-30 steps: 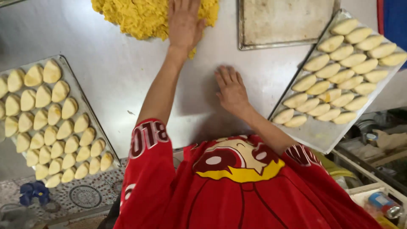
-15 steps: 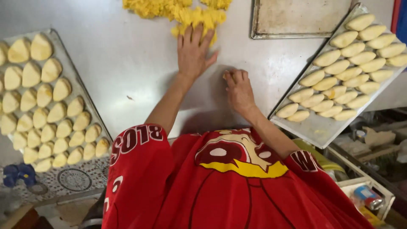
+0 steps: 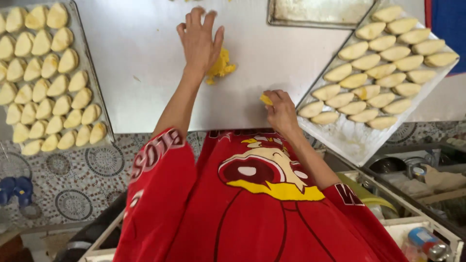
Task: Shape dough into buns and arrange them on baking sheets
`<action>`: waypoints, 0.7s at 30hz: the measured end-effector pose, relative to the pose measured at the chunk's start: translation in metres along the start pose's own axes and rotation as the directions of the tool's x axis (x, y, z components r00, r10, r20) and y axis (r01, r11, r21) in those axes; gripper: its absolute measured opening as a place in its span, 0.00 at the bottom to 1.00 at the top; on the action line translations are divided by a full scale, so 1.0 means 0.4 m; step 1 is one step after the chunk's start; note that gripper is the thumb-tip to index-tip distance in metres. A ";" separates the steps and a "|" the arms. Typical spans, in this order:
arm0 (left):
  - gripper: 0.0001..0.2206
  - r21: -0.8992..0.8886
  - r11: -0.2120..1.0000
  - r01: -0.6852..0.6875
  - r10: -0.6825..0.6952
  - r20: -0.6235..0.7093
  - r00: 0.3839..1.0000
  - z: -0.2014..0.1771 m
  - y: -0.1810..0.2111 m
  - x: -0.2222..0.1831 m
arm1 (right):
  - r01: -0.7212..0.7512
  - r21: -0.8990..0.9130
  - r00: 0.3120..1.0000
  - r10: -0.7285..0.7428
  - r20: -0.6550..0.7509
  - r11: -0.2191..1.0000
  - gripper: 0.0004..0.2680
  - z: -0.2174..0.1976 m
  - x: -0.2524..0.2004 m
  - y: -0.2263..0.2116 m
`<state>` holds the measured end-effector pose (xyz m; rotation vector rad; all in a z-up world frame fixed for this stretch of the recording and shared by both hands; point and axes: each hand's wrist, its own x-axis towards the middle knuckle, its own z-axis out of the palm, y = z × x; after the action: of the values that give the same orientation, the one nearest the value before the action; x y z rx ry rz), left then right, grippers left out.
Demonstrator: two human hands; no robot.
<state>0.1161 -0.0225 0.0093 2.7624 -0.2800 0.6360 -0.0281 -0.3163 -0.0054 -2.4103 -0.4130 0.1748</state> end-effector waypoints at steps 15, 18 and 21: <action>0.40 -0.038 0.995 0.093 -0.077 0.305 0.949 -0.183 0.164 -0.474 | 0.120 0.237 0.993 -0.119 -0.019 0.964 0.18 0.000 -0.071 -0.033; 0.59 0.187 0.975 0.123 -0.201 0.488 0.849 -0.169 0.096 -0.394 | -0.007 0.304 0.988 -0.040 0.147 0.953 0.16 -0.022 -0.031 -0.096; 0.54 -0.013 1.000 0.016 -0.007 0.531 0.847 -0.076 -0.007 -0.347 | -0.151 0.435 0.987 0.111 0.116 0.888 0.17 0.013 0.020 -0.100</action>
<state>-0.0181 0.0068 -0.0279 2.8656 -0.3792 -0.1594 -0.0319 -0.2816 0.0163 -1.9810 -0.2180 0.3937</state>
